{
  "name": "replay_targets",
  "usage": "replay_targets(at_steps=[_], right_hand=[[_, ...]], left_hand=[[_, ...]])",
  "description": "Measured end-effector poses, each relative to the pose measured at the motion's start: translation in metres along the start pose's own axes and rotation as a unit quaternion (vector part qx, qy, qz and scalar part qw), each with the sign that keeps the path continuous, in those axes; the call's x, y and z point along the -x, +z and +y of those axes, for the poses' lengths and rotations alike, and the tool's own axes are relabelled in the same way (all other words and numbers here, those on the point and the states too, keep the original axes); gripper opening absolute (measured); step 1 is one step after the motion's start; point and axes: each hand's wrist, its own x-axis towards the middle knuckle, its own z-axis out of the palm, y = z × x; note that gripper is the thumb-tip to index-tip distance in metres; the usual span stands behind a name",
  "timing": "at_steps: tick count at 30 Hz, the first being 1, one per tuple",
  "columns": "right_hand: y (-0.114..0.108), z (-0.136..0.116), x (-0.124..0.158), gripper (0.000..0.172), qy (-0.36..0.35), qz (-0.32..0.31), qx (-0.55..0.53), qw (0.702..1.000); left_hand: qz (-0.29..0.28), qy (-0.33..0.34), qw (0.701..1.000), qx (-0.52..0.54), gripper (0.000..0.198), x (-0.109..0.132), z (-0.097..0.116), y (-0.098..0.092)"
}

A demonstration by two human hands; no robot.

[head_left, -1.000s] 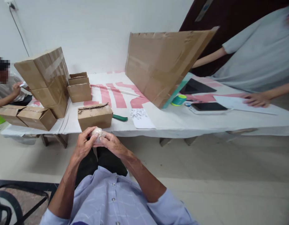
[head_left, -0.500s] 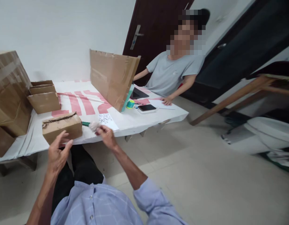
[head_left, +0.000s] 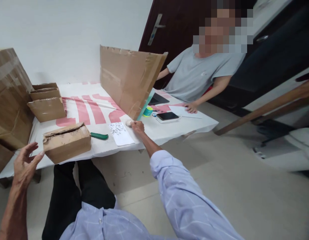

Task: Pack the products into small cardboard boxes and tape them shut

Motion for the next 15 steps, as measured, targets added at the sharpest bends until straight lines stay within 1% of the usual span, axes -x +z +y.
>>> replay_targets(at_steps=[2, 5, 8, 12, 15], right_hand=[[0.007, 0.008, -0.006, 0.032, 0.013, 0.01, 0.012, 1.0], [0.014, 0.018, -0.012, 0.04, 0.009, 0.034, 0.013, 0.999], [0.018, 0.023, -0.015, 0.035, -0.003, 0.047, 0.007, 0.999], [0.015, 0.028, -0.013, 0.035, -0.017, 0.065, -0.013, 0.998], [0.008, 0.03, -0.006, 0.037, -0.038, 0.087, -0.037, 0.995]], left_hand=[[-0.035, -0.017, 0.999, 0.017, 0.074, -0.003, 0.001, 0.0], [-0.091, -0.014, 0.995, 0.047, 0.081, -0.009, -0.001, 0.001], [-0.137, 0.003, 0.988, 0.076, 0.083, -0.019, -0.009, 0.005], [-0.173, 0.039, 0.981, 0.072, 0.088, -0.032, -0.025, 0.009], [-0.187, 0.045, 0.98, 0.059, 0.09, -0.038, -0.036, 0.01]])
